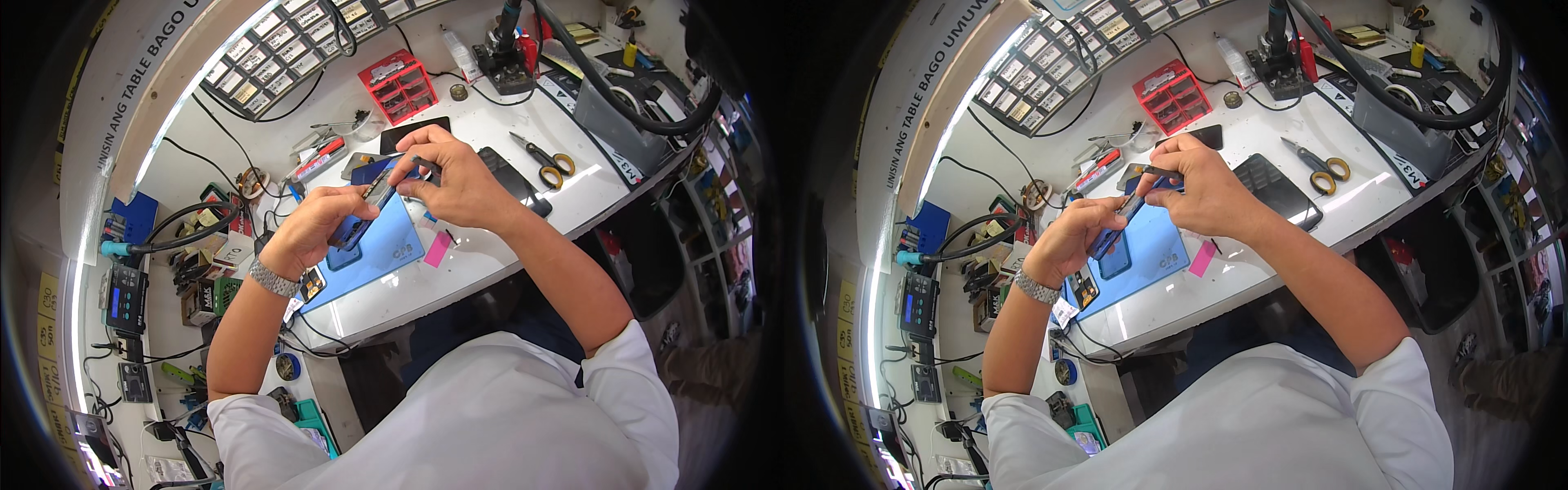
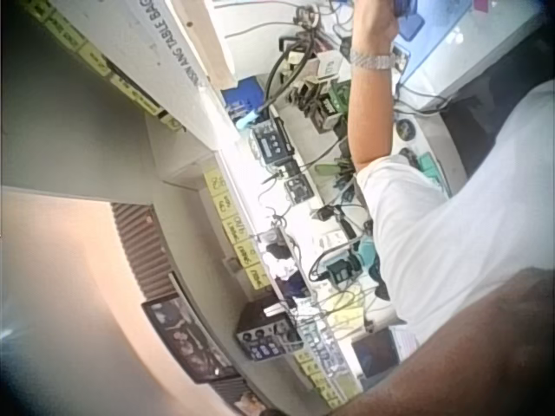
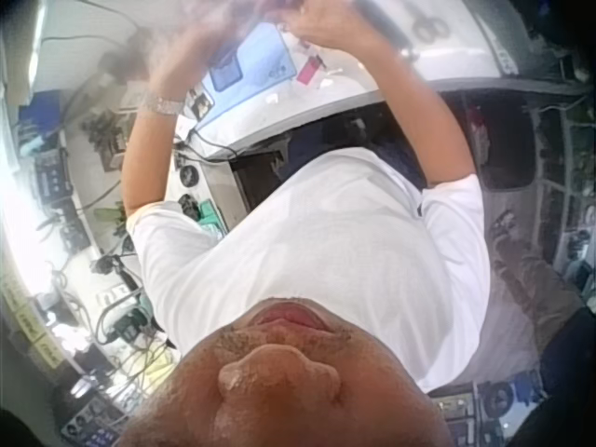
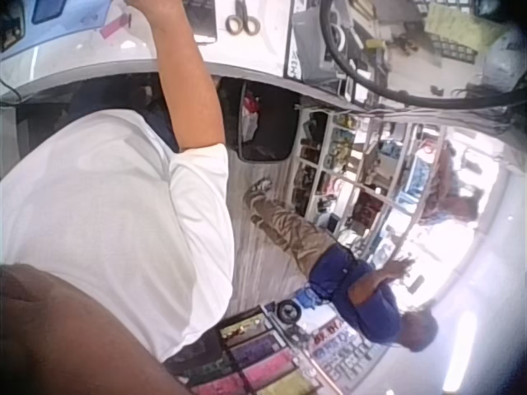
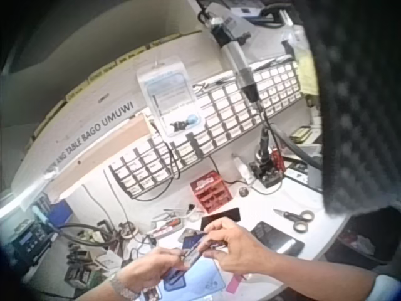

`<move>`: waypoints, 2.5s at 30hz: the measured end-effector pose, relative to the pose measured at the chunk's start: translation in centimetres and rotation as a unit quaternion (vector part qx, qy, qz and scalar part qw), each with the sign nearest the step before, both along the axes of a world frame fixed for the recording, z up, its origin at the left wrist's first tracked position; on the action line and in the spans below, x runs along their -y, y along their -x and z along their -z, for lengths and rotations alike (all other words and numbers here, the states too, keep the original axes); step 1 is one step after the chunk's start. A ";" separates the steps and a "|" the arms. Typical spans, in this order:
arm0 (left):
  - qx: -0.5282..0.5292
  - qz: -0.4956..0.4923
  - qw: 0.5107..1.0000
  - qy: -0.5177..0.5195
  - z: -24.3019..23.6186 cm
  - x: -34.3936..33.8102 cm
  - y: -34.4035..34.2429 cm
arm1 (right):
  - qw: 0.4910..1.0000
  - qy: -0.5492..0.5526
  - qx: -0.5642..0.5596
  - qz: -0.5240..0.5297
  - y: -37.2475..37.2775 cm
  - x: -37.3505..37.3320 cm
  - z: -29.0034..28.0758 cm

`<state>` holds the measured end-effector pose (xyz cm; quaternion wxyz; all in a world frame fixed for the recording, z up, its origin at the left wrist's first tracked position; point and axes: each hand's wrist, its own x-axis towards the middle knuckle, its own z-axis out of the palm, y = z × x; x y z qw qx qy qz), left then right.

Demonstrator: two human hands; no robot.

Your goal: The person disassembles a smartphone, removes the battery, and applies adhesive to the frame. They then reassemble the device and test the screen functionality by interacting with the display.

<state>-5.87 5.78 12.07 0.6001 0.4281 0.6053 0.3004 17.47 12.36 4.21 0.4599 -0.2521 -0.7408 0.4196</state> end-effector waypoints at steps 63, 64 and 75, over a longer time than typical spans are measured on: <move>0.017 -0.021 0.998 0.059 3.3 3.4 1.5 | 0.994 -0.092 -0.025 -0.058 0.7 1.8 1.9; 0.016 -0.022 0.998 0.055 2.9 3.5 1.0 | 0.993 -0.095 -0.026 -0.060 0.8 1.8 2.0; -0.002 -0.037 0.999 0.015 1.9 4.1 -1.1 | 0.992 -0.076 -0.061 -0.084 1.4 2.3 2.6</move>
